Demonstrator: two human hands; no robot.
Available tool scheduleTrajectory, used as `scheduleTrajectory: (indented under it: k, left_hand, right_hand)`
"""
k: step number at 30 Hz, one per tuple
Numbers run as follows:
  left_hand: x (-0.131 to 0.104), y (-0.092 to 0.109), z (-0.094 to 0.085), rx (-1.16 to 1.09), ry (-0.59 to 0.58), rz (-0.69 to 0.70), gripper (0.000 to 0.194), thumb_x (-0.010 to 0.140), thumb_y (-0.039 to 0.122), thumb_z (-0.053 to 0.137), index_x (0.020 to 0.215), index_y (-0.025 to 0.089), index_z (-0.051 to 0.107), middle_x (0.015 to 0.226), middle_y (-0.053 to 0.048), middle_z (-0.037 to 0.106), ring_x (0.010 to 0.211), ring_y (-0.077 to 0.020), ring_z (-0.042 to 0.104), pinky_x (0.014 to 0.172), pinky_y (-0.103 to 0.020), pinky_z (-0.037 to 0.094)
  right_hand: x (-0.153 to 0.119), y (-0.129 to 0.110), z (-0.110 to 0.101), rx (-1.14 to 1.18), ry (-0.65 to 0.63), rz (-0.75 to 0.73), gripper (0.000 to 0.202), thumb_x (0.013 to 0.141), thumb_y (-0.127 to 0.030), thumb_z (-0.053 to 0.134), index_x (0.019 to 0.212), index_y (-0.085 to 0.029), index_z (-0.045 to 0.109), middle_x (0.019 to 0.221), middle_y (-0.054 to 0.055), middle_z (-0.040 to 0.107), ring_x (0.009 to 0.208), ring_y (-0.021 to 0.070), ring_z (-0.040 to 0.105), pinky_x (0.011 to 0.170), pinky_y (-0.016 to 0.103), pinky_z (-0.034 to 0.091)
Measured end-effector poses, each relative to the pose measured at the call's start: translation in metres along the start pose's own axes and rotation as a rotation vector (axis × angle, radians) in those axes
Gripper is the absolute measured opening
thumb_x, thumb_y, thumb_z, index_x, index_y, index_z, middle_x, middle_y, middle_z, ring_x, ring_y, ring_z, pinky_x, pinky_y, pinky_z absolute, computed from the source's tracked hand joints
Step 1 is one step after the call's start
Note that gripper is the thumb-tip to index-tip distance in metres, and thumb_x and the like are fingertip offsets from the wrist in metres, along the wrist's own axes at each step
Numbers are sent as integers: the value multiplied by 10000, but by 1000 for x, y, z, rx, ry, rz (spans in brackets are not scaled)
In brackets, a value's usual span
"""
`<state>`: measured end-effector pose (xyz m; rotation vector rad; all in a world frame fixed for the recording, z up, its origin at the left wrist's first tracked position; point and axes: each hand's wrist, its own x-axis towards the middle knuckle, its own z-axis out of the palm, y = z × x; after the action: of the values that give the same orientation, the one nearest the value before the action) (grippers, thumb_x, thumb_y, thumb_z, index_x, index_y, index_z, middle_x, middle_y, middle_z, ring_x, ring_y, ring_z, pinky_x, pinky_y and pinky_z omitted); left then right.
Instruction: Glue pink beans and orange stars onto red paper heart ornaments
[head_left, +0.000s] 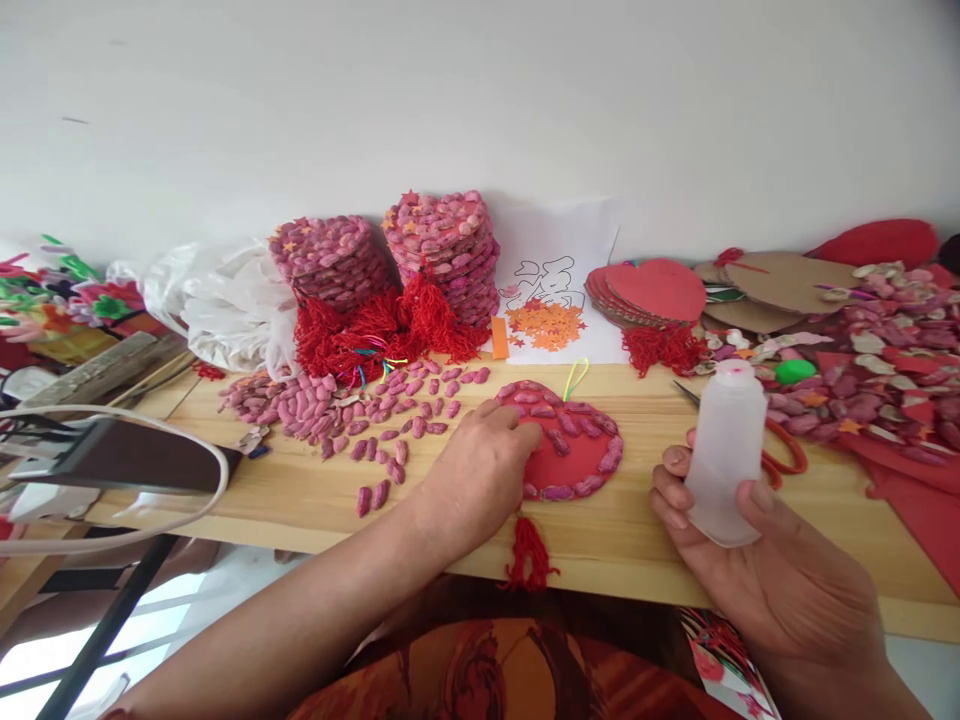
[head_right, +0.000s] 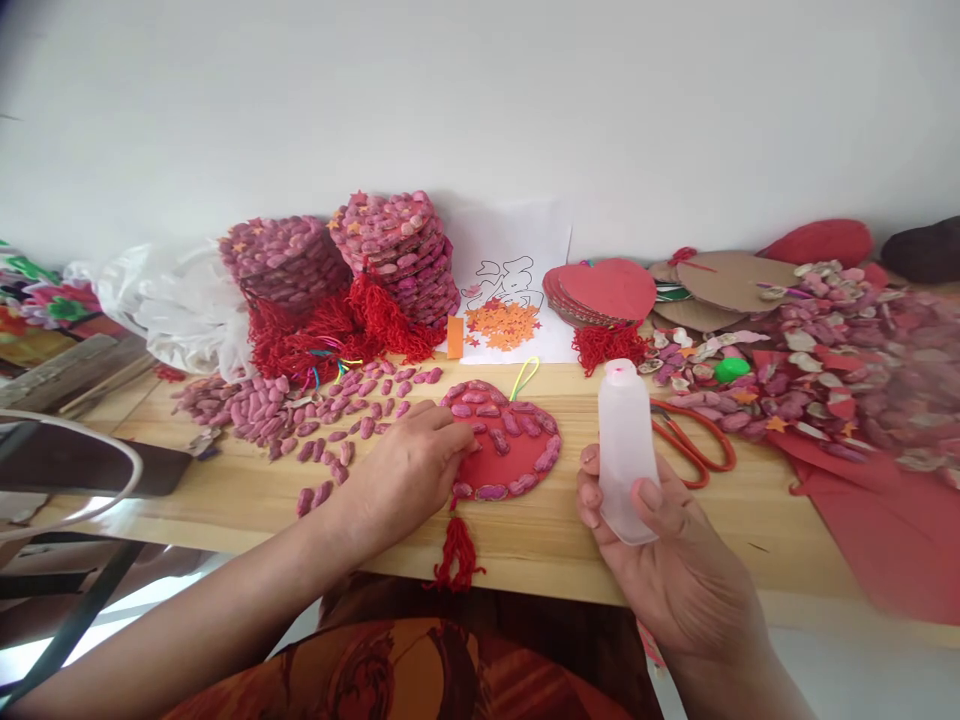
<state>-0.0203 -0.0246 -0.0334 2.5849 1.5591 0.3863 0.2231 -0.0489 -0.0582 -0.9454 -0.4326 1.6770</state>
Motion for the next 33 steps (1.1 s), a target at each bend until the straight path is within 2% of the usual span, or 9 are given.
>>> scheduleTrajectory:
  k: [11,13,16,19,21,24,27,30,33]
  left_hand:
    - [-6,5,-12,123,-72,36,215,876,57,518,854,163,703,843,-96,641,857,-257,552,723,-374,453]
    - [-9,1,-16,115,-35,37,235,870,65,531,897,184,732,853,-95,660,874,-261,560,761,-386,463]
    - [-20,-10,-26,59,123,-12,266,894,83,518,976,200,743,891,-82,704,905,-240,597,842,-381,476]
    - [-41,-30,-44,-43,280,-135,214,929,195,551,1012,199,748,939,-65,749,904,-217,652,886,-363,494]
    - [-62,-46,-55,-69,305,-225,200,919,233,571,981,207,759,896,-54,760,886,-212,675,872,-342,511]
    - [-96,-67,-64,-56,271,-346,291,926,170,482,1049,193,745,939,-59,762,896,-202,693,837,-315,523]
    - [-126,-78,-63,-35,247,-421,287,916,176,488,1066,184,732,1029,-71,753,936,-205,691,849,-320,522]
    - [-143,-78,-58,-67,195,-462,224,907,234,544,1013,188,736,989,-63,756,933,-208,688,849,-319,517]
    - [-147,-72,-55,-109,155,-483,182,886,275,599,978,195,734,916,-42,748,919,-211,671,836,-312,503]
  right_hand:
    - [0,0,13,-30,-44,-120,331,658,-291,826,968,-212,740,875,25,642,706,130,568,582,214,536]
    - [0,1,14,-48,-57,-139,309,672,-291,821,959,-211,739,870,29,643,702,133,571,571,221,535]
    - [0,1,14,-64,-78,-163,297,693,-283,811,972,-217,737,876,27,645,703,134,579,570,228,541]
    - [0,1,13,-61,-91,-166,306,696,-269,805,991,-227,734,882,21,651,698,132,587,572,232,554]
    - [0,1,12,-57,-77,-160,294,695,-260,799,981,-232,737,874,21,659,690,135,595,566,234,564]
    - [-2,0,14,-22,-65,-167,256,722,-213,774,974,-248,744,872,24,677,711,143,621,599,224,586]
    - [-5,-1,22,-23,-70,-150,211,743,-190,764,948,-239,762,842,34,679,710,148,638,606,213,589]
    - [-9,-3,29,-48,-30,-148,187,695,-186,799,876,-220,766,793,29,668,653,138,630,563,211,584]
    - [-10,-3,31,-27,42,-121,218,726,-179,782,931,-248,761,838,10,671,696,131,632,620,218,604]
